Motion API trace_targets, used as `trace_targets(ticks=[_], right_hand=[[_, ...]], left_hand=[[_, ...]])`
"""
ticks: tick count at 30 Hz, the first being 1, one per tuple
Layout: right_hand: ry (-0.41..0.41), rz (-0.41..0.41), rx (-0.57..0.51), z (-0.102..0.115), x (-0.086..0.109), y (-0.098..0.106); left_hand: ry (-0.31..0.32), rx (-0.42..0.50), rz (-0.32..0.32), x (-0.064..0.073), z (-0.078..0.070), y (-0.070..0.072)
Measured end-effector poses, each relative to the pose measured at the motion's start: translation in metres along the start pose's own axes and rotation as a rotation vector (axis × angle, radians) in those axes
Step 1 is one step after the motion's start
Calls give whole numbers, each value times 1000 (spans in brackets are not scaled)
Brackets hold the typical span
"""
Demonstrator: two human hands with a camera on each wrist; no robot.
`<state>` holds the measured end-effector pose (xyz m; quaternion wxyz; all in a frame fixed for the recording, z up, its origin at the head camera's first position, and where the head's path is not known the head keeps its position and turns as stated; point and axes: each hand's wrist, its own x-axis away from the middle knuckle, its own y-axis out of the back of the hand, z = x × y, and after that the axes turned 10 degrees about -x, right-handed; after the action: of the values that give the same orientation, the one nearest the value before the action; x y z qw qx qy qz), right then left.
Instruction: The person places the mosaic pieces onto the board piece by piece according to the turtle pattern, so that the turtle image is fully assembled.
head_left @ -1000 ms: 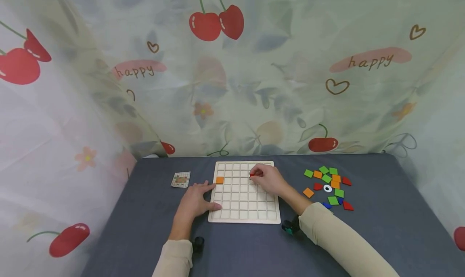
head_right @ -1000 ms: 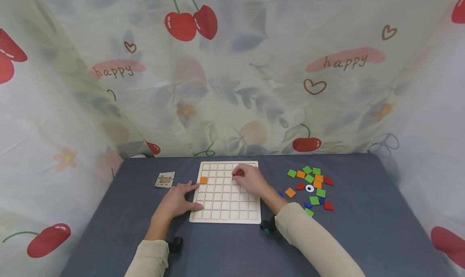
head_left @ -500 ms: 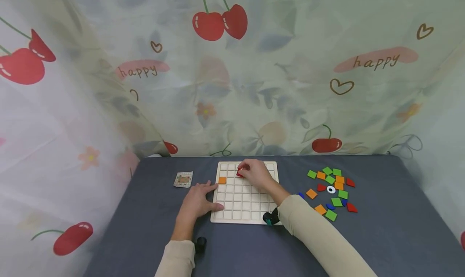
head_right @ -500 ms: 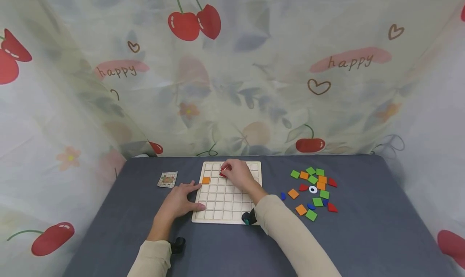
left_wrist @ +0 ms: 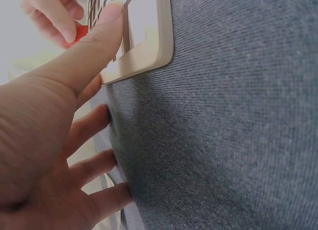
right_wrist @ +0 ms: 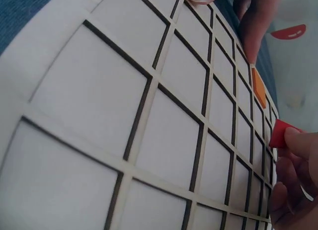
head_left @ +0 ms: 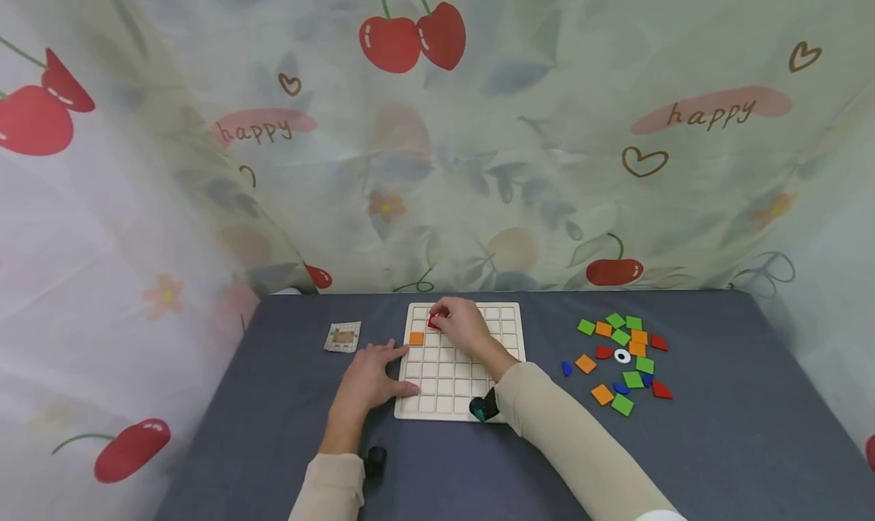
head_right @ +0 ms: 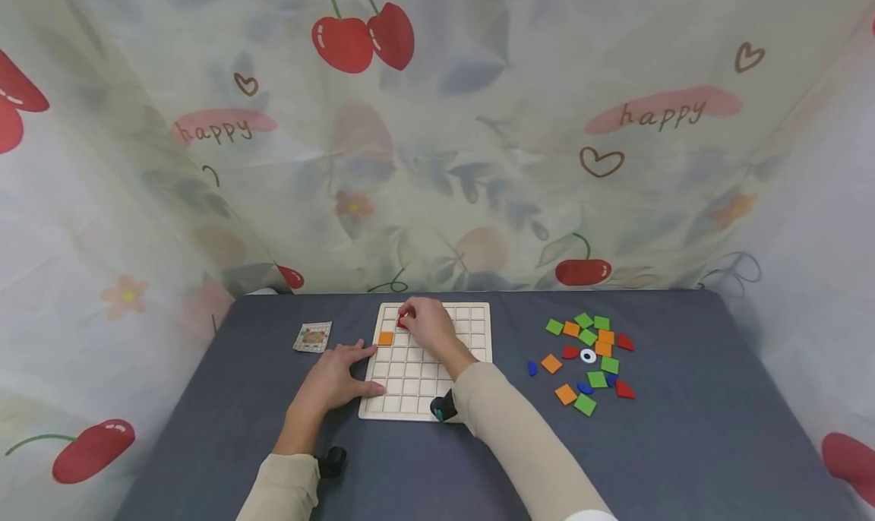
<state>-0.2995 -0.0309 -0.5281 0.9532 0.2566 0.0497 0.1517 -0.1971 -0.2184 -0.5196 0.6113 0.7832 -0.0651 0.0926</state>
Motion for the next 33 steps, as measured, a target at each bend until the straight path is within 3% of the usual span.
trace_targets(ticks=[6, 14, 24, 33], right_hand=[[-5, -16, 49, -2, -2, -5], [35, -20, 193, -5, 2, -9], [78, -27, 285, -7, 6, -10], [156, -38, 446, -6, 16, -6]], left_hand=[[-11, 11, -11, 1, -2, 1], [-16, 15, -11, 2, -4, 1], [-7, 25, -9, 3, -5, 0], [-6, 16, -14, 3, -3, -1]])
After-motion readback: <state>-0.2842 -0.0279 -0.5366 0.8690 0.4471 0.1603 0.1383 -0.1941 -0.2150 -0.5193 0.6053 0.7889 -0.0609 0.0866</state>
